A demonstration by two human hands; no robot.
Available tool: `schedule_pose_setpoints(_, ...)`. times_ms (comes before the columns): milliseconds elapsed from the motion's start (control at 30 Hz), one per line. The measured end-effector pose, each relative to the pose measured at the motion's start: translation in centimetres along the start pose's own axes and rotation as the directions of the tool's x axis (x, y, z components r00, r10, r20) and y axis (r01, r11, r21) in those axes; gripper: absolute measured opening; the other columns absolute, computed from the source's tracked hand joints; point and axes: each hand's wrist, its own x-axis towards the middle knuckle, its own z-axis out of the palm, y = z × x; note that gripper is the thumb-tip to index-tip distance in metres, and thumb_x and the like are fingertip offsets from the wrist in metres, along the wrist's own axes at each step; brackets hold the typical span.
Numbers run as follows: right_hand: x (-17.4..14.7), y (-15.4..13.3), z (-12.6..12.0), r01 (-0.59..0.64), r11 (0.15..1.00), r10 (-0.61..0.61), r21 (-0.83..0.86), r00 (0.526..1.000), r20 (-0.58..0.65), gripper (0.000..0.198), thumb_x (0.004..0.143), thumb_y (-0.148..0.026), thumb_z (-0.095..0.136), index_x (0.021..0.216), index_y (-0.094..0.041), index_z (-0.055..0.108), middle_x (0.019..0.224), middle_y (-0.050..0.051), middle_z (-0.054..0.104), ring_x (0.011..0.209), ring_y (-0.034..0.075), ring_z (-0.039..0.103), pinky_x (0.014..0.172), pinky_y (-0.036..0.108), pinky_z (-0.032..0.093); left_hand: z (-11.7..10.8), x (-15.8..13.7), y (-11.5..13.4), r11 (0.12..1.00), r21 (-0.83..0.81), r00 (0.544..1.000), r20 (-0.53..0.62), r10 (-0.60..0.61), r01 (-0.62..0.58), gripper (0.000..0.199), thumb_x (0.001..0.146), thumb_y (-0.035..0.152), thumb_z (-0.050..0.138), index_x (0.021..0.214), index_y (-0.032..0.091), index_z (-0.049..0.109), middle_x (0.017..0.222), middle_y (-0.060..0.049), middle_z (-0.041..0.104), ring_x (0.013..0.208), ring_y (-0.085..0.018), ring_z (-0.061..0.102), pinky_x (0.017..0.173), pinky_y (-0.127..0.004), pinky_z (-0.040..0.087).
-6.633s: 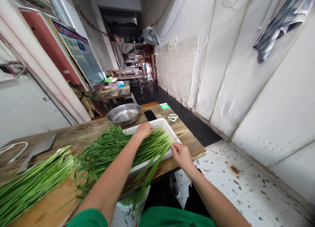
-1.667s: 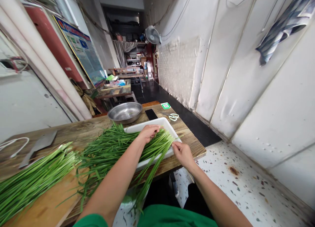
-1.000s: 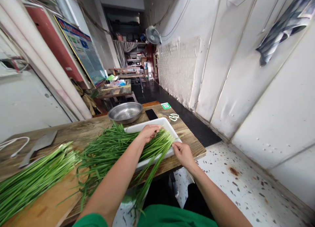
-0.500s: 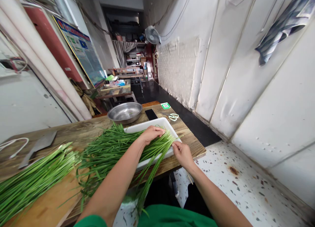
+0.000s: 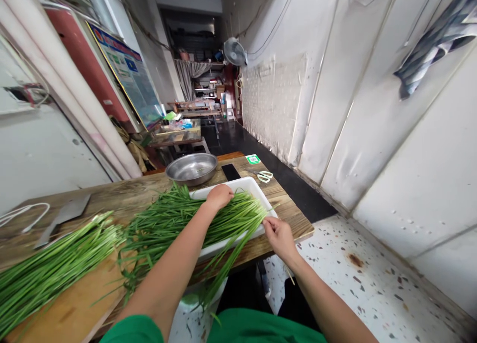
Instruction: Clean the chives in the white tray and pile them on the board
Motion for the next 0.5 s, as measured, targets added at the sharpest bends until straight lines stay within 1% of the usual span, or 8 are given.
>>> schedule_pose_setpoints(133, -0.1, -0.2, -0.1, -0.006, 1.0, 0.006, 0.007, 1.0, -0.005, 0.026, 0.081, -0.027, 0.038, 0.065, -0.015, 0.055, 0.055, -0.002, 0.049, 0.053, 0.011, 0.045, 0.052, 0.02, 0.032, 2.3, 0.3, 0.4, 0.99, 0.136, 0.997, 0.05, -0.056, 0.049, 0.029, 0.075, 0.035, 0.046, 0.094, 0.022, 0.064, 0.1, -0.011, 0.061, 0.098, -0.028, 0.049, 0.08, -0.037, 0.036)
schedule_pose_setpoints(200, -0.2, -0.1, -0.1, -0.011, 1.0, 0.011, 0.012, 1.0, -0.013, 0.026, 0.08, -0.028, 0.038, 0.067, -0.015, 0.056, 0.056, -0.001, 0.05, 0.052, 0.011, 0.045, 0.053, 0.02, 0.033, 2.9, 0.4, 0.6, 0.989, 0.144, 0.998, 0.051, -0.035, 0.027, 0.031, 0.074, 0.032, 0.046, 0.102, 0.025, 0.061, 0.107, -0.011, 0.057, 0.102, -0.029, 0.045, 0.082, -0.04, 0.034)
schedule_pose_setpoints(233, -0.3, -0.1, -0.1, -0.014, 1.0, 0.014, 0.016, 1.0, -0.014, 0.027, 0.08, -0.029, 0.038, 0.068, -0.015, 0.057, 0.056, -0.001, 0.051, 0.052, 0.011, 0.045, 0.052, 0.02, 0.033, 3.0, 0.6, 0.8, 0.992, 0.126, 1.0, 0.023, -0.003, 0.0, 0.032, 0.074, 0.029, 0.046, 0.104, 0.026, 0.059, 0.111, -0.011, 0.055, 0.105, -0.03, 0.043, 0.083, -0.041, 0.033)
schedule_pose_setpoints(267, -0.3, -0.1, -0.1, -0.015, 1.0, 0.016, 0.02, 1.0, -0.016, 0.027, 0.08, -0.029, 0.038, 0.069, -0.014, 0.057, 0.056, -0.001, 0.051, 0.052, 0.011, 0.045, 0.052, 0.02, 0.033, 2.9, 0.9, 1.0, 0.995, 0.092, 0.999, -0.009, 0.037, -0.036, 0.033, 0.074, 0.027, 0.047, 0.105, 0.027, 0.058, 0.114, -0.01, 0.053, 0.107, -0.029, 0.042, 0.084, -0.041, 0.032)
schedule_pose_setpoints(333, -0.4, 0.0, 0.0, -0.019, 1.0, 0.019, 0.025, 1.0, -0.017, 0.028, 0.08, -0.03, 0.038, 0.069, -0.014, 0.058, 0.056, -0.001, 0.05, 0.051, 0.011, 0.044, 0.051, 0.02, 0.033, 2.4, 1.9, 1.3, 0.994, -0.055, 0.995, -0.034, 0.089, -0.091, 0.029, 0.072, 0.024, 0.049, 0.098, 0.026, 0.063, 0.112, -0.01, 0.055, 0.107, -0.029, 0.043, 0.086, -0.038, 0.031)
schedule_pose_setpoints(367, -0.4, 0.0, 0.0, -0.021, 0.999, 0.021, 0.026, 1.0, -0.02, 0.028, 0.08, -0.03, 0.038, 0.069, -0.014, 0.058, 0.055, -0.001, 0.049, 0.051, 0.011, 0.043, 0.051, 0.02, 0.033, 2.0, 2.5, 1.5, 0.985, -0.146, 0.995, -0.021, 0.095, -0.097, 0.026, 0.07, 0.024, 0.052, 0.091, 0.025, 0.065, 0.107, -0.01, 0.058, 0.104, -0.028, 0.046, 0.085, -0.036, 0.031)
schedule_pose_setpoints(433, -0.3, -0.1, 0.1, -0.021, 0.999, 0.022, 0.029, 0.999, -0.024, 0.028, 0.081, -0.029, 0.038, 0.068, -0.014, 0.058, 0.054, -0.001, 0.048, 0.051, 0.01, 0.042, 0.05, 0.02, 0.032, 1.4, 3.9, 2.0, 0.954, -0.291, 0.997, 0.009, 0.076, -0.07, 0.018, 0.064, 0.023, 0.057, 0.078, 0.021, 0.069, 0.092, -0.01, 0.064, 0.095, -0.026, 0.052, 0.081, -0.031, 0.034)
schedule_pose_setpoints(500, -0.2, -0.1, 0.0, -0.012, 1.0, 0.013, 0.026, 1.0, -0.025, 0.029, 0.081, -0.029, 0.037, 0.066, -0.015, 0.057, 0.053, -0.002, 0.046, 0.05, 0.01, 0.041, 0.049, 0.02, 0.031, 1.1, 5.0, 2.5, 0.934, -0.354, 0.999, 0.005, 0.051, -0.046, 0.014, 0.06, 0.024, 0.06, 0.07, 0.019, 0.069, 0.078, -0.01, 0.065, 0.087, -0.025, 0.055, 0.075, -0.028, 0.036)
